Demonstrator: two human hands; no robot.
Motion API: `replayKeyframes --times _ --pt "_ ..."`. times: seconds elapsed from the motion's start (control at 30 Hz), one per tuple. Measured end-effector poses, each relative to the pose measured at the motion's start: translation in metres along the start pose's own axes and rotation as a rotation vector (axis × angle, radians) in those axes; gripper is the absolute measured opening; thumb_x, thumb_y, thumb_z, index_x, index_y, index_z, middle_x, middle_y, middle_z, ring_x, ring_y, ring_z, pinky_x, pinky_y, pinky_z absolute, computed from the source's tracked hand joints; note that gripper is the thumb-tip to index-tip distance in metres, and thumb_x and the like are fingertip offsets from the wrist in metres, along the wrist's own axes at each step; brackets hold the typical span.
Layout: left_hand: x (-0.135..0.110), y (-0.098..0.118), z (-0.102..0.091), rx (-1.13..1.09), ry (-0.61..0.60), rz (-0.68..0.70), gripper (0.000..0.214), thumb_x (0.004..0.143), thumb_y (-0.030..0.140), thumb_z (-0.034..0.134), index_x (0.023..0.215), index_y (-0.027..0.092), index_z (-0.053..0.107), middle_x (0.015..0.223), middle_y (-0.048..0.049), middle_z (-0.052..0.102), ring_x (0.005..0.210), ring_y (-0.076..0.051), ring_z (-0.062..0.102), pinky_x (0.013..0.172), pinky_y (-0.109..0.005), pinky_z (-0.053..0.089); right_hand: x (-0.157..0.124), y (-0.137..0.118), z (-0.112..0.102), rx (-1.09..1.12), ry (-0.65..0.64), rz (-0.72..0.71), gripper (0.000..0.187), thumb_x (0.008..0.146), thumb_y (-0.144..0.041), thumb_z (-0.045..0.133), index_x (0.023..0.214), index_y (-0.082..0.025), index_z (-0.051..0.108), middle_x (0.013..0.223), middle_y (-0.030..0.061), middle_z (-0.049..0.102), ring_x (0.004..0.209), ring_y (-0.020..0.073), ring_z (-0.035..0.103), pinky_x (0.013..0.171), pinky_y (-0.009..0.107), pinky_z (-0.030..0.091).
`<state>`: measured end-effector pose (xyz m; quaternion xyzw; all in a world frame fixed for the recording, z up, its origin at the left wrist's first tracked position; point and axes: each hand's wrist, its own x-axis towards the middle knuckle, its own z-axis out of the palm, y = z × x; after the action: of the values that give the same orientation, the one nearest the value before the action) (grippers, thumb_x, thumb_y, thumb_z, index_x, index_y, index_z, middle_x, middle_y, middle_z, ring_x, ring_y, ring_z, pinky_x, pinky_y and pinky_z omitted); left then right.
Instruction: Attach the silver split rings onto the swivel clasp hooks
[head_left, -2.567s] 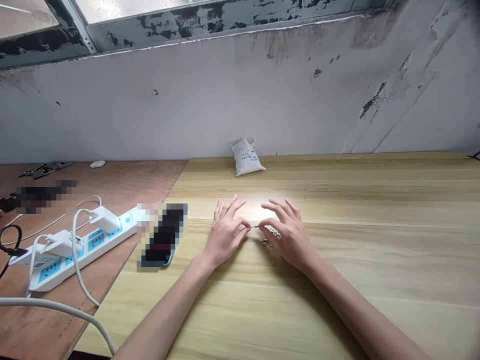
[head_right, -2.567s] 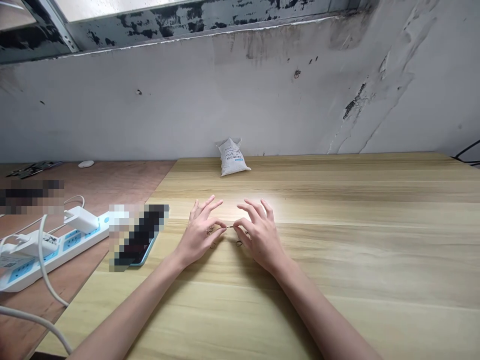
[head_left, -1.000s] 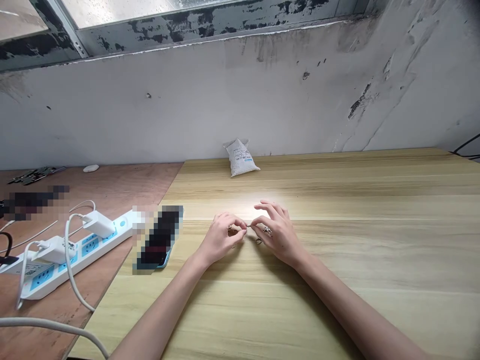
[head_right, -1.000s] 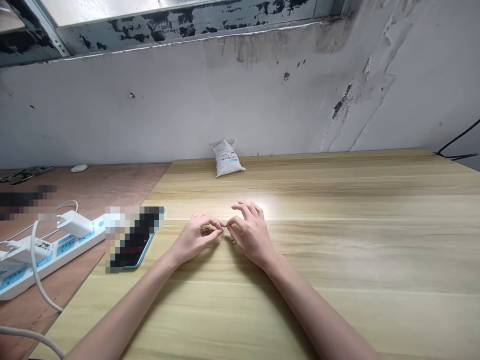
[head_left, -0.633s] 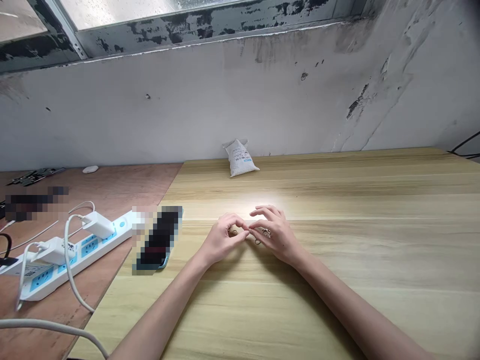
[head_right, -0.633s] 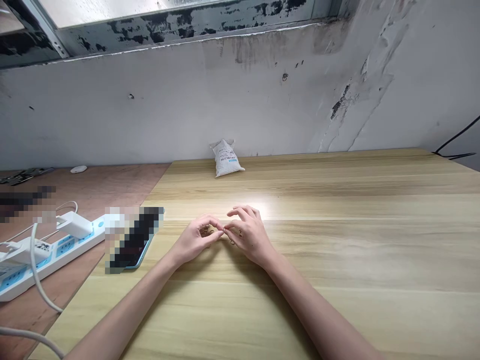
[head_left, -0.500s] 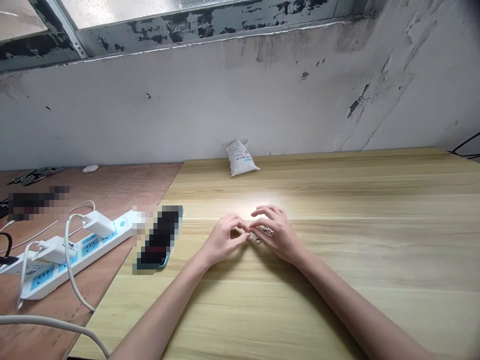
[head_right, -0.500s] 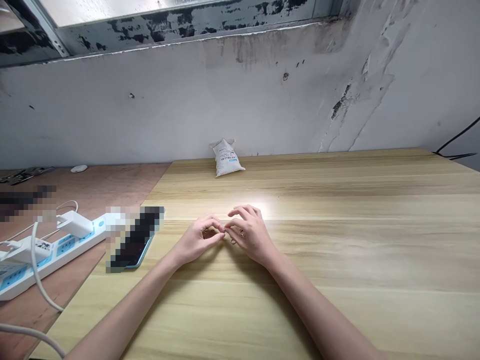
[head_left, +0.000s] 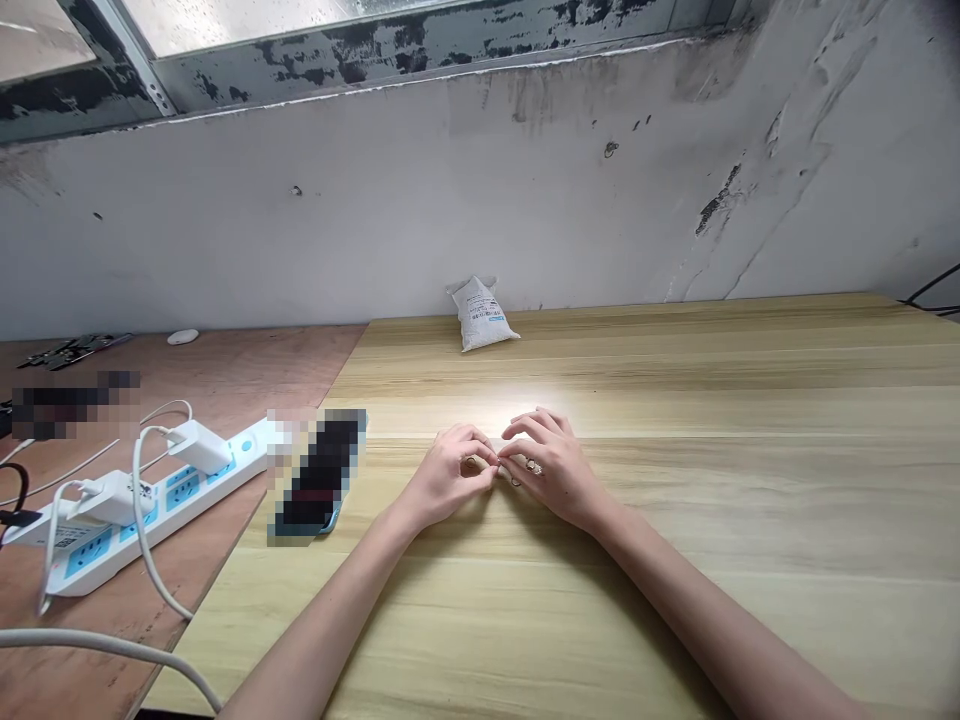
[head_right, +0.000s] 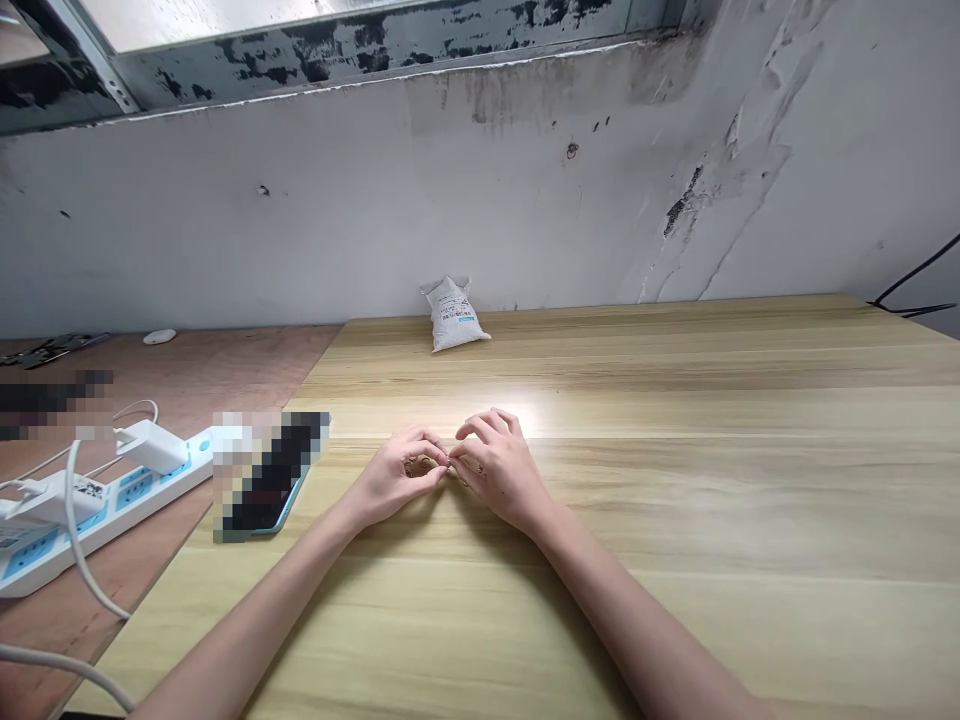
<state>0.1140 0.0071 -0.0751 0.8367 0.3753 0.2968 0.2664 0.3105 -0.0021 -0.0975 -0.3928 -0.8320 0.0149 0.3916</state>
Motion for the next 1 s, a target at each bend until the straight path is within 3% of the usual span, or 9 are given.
replayKeyframes --times 0.2,0.3,0.43,0.57,0.8,1.0 --pt "-0.001 -0.002 0.0 0.169 0.05 0.017 0.008 0.081 0.013 0.065 0.08 0.021 0.067 0.093 -0.0015 0.066 0.093 -0.019 0.06 0.091 -0.04 0.045 0.0 0.001 0.001 -0.046 -0.008 0.011 0.011 0.09 -0.025 0.062 0.082 -0.023 0.068 0.096 0.0036 0.067 0.098 0.0201 0.058 0.097 0.043 0.04" --pt "-0.001 -0.005 -0.001 0.299 0.079 0.032 0.007 0.084 0.015 0.061 0.081 0.019 0.065 0.103 -0.0048 0.066 0.103 -0.023 0.057 0.095 -0.045 0.046 0.0 0.004 -0.001 -0.121 -0.058 0.023 0.013 0.091 -0.024 0.061 0.081 -0.022 0.068 0.102 0.0051 0.067 0.104 0.022 0.058 0.101 0.047 0.038" --pt "-0.003 -0.008 -0.003 0.492 0.088 0.053 0.01 0.087 0.015 0.056 0.082 0.019 0.063 0.129 -0.0077 0.06 0.133 -0.03 0.042 0.113 -0.061 0.028 -0.001 0.006 -0.004 -0.23 -0.117 -0.011 0.016 0.09 -0.022 0.06 0.076 -0.021 0.067 0.11 0.0064 0.067 0.117 0.026 0.054 0.107 0.053 0.033" --pt "-0.003 -0.007 -0.003 0.634 0.064 0.059 0.015 0.089 0.014 0.052 0.081 0.018 0.063 0.144 -0.0089 0.05 0.144 -0.032 0.029 0.115 -0.068 0.018 0.0 0.003 -0.005 -0.288 -0.095 -0.022 0.016 0.091 -0.022 0.058 0.078 -0.021 0.067 0.119 0.0075 0.065 0.125 0.0264 0.051 0.111 0.054 0.031" --pt "-0.001 -0.003 0.0 0.707 0.048 0.101 0.015 0.088 0.014 0.053 0.081 0.017 0.065 0.147 -0.0113 0.047 0.145 -0.033 0.028 0.115 -0.07 0.016 0.002 -0.004 -0.003 -0.352 -0.062 -0.049 0.018 0.088 -0.019 0.06 0.072 -0.017 0.067 0.146 0.0137 0.046 0.144 0.0368 0.024 0.113 0.059 0.027" --pt "-0.001 -0.005 0.001 0.676 0.057 0.128 0.014 0.087 0.014 0.054 0.081 0.017 0.066 0.147 -0.0122 0.047 0.146 -0.037 0.025 0.114 -0.071 0.017 0.004 -0.006 -0.003 -0.365 -0.074 -0.057 0.019 0.087 -0.017 0.06 0.069 -0.017 0.066 0.148 0.0117 0.045 0.145 0.0384 0.02 0.112 0.063 0.028"
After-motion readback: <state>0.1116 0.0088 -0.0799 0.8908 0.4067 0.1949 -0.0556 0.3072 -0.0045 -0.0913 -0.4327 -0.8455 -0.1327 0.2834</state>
